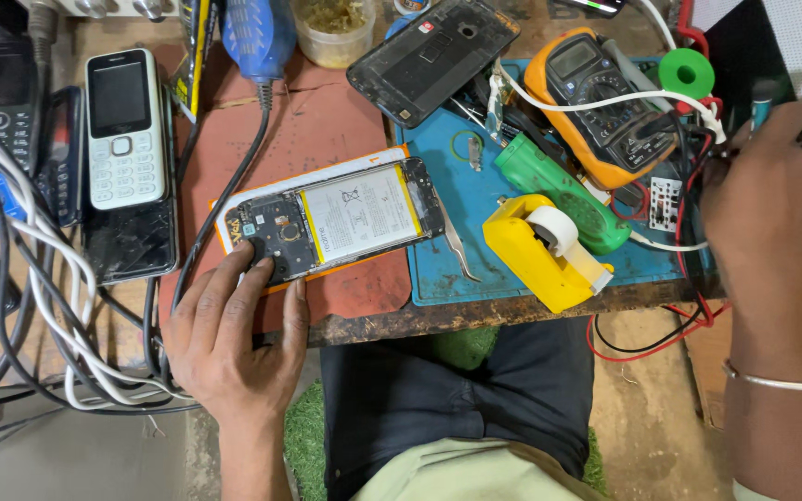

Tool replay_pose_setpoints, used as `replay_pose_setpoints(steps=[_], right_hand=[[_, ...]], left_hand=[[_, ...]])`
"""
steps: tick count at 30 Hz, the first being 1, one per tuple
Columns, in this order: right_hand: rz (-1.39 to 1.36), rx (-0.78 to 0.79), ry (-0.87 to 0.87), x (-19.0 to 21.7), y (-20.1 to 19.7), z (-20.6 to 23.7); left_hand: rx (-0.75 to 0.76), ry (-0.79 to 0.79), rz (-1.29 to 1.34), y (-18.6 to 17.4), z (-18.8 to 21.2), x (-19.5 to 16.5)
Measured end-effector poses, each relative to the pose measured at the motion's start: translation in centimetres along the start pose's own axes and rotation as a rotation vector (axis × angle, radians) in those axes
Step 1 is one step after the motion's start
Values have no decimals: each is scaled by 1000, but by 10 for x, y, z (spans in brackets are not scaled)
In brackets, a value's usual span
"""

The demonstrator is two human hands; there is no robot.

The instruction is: The person removes the back cover of a smartphone, places it on the table, and uses a screwdriver to remove screws from the internal frame. The person then removes the screws and sets them aside while continuing to work on the phone's internal components.

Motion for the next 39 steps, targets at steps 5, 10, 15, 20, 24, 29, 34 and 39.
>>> replay_pose_setpoints(steps=[5, 10, 15, 20, 24, 29, 34, 39], right_hand=[[-13, 27, -19, -6, 3, -4], [-17, 63, 13, -8, 4, -9], [5, -8, 45, 11, -2, -3], [-264, -71, 128, 22, 0, 3], [-134, -77, 125, 15, 3, 4], [-98, -22, 147, 7, 5, 0], [-5, 24, 131, 4, 1, -11], [23, -9, 25, 0, 8, -3]], left_hand=[[-8, -2, 3, -1, -3, -2], [-10, -4, 21, -2, -4, -4], [-12, -2, 21, -3, -5, -5], [-12, -2, 23, -3, -5, -5], [-15, 3, 23, -3, -5, -6], [-3, 1, 23, -3, -7, -6], [-2, -4, 10, -5, -9, -8], [-25, -1, 25, -4, -10, -9]])
Point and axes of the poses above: each hand's wrist, its own z-axis away from the middle knuckle, its own y-axis out of the palm, x = y × z, the point moved 1 cm from there along -z, towards the middle knuckle, and after that the axes turned 12 degrees about -z, right-handed, at the moved point
